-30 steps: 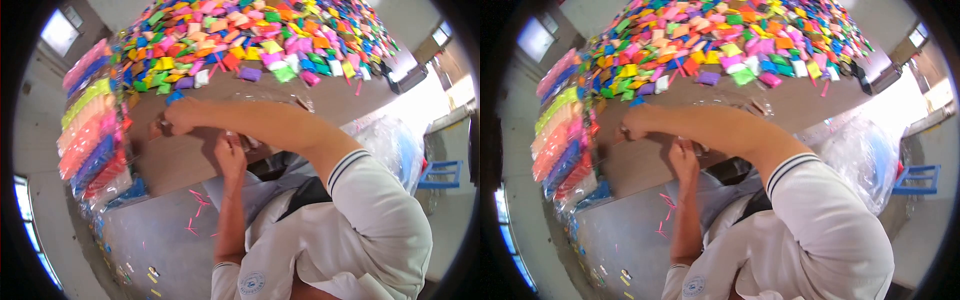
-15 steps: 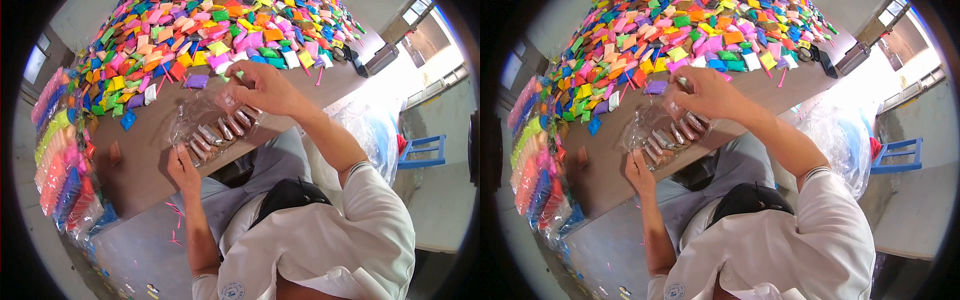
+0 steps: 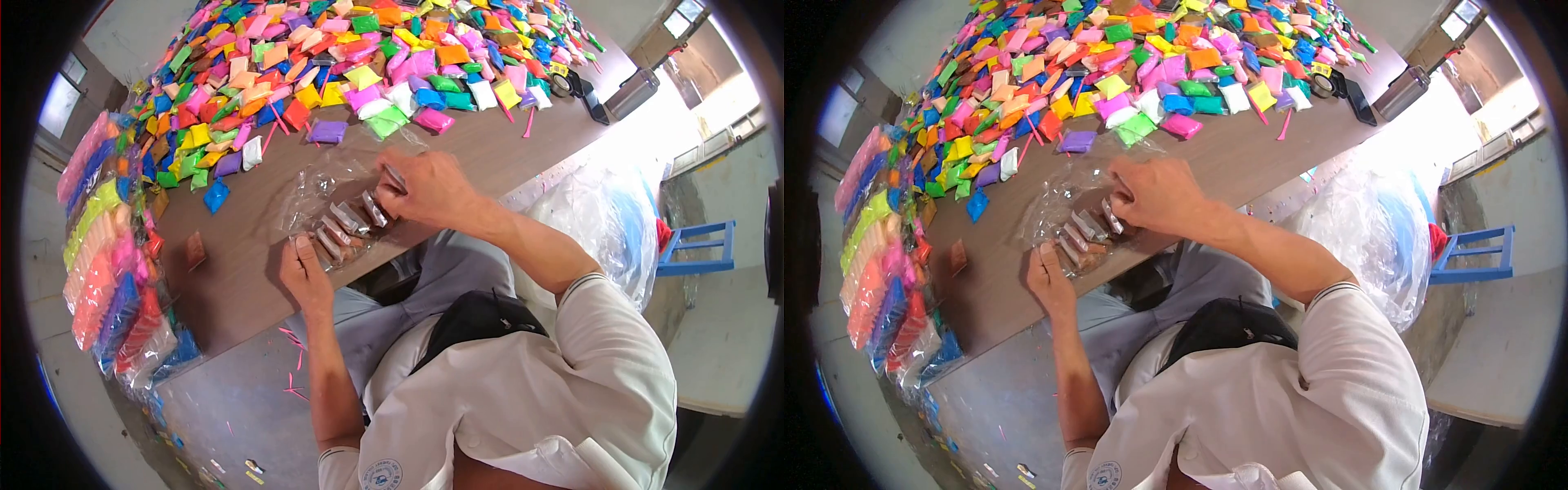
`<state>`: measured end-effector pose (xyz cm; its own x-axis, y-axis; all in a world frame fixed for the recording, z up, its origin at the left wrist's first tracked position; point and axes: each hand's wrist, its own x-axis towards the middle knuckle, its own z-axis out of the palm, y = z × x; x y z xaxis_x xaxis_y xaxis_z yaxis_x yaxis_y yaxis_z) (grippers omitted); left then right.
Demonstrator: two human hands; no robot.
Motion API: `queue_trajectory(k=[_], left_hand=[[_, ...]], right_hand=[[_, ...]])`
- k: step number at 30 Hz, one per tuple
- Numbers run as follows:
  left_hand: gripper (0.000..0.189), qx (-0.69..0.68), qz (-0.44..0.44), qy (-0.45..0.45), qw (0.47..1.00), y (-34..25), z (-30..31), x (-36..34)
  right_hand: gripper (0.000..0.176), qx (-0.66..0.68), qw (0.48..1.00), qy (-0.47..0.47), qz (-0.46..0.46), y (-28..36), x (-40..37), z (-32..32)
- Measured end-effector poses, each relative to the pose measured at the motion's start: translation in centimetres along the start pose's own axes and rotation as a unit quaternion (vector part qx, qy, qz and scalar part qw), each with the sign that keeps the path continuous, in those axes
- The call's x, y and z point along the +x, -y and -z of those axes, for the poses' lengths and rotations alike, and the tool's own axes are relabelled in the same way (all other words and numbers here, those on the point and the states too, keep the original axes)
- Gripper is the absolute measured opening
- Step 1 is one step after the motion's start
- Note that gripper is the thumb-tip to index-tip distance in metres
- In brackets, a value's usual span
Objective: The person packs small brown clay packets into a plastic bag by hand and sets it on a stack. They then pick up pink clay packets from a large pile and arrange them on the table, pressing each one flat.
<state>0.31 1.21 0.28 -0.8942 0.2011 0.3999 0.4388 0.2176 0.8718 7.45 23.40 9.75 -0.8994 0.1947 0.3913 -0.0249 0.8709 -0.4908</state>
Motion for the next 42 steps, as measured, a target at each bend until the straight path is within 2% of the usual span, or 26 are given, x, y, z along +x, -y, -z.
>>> queue_trajectory(k=[5,8,11,14,17,20,23,29,32,35,38,39,42], left_hand=[[0.03,-0.009,0.007,-0.004,1.0,-0.3,-0.1,-0.1],[0.03,-0.009,0.016,-0.002,1.0,-0.4,0.0,-0.1],[0.031,-0.01,0.017,-0.002,1.0,-0.2,0.1,0.0],[0.032,-0.024,0.014,-0.001,1.0,-0.1,0.0,-0.2],[0.032,-0.027,0.013,-0.003,1.0,-0.2,-0.1,-0.2],[0.032,-0.019,0.012,-0.003,1.0,-0.2,0.0,-0.1],[0.032,-0.017,0.008,-0.003,1.0,-0.3,0.0,0.0],[0.031,-0.014,0.006,-0.004,1.0,0.2,0.0,0.0],[0.03,-0.02,0.017,-0.007,1.0,0.1,-0.1,-0.1],[0.027,0.011,0.026,-0.005,1.0,0.5,0.1,-0.3],[0.027,0.003,0.027,-0.003,1.0,0.7,0.2,-0.3],[0.026,0.006,0.031,0.003,0.999,1.1,0.2,-0.3],[0.022,-0.029,0.023,-0.018,0.999,0.1,-0.1,-0.2]], right_hand=[[0.021,-0.055,0.998,0.023,0.025,0.1,0.4,0.0],[0.02,-0.141,0.985,0.098,0.034,-0.2,0.8,-1.5],[0.018,-0.124,0.984,0.112,0.07,-0.7,0.4,-1.9],[0.017,-0.079,0.98,0.172,0.054,-1.1,1.3,0.3],[0.023,-0.048,0.98,0.182,0.07,-2.0,2.1,1.0],[0.016,-0.036,0.976,0.197,0.088,-2.0,2.1,1.0],[0.014,-0.083,0.966,0.233,0.08,-2.2,2.2,0.3],[0.017,-0.082,0.972,0.213,0.05,-2.3,2.3,0.1],[0.016,-0.087,0.981,0.161,0.07,-1.0,3.0,1.9],[0.016,-0.02,0.986,0.077,0.146,1.5,4.2,3.1],[0.015,0.041,0.977,0.087,0.19,5.1,6.0,2.0],[0.017,0.081,0.966,0.083,0.231,6.4,6.6,1.2],[0.018,0.041,0.948,0.117,0.294,10.3,8.1,-3.1]])
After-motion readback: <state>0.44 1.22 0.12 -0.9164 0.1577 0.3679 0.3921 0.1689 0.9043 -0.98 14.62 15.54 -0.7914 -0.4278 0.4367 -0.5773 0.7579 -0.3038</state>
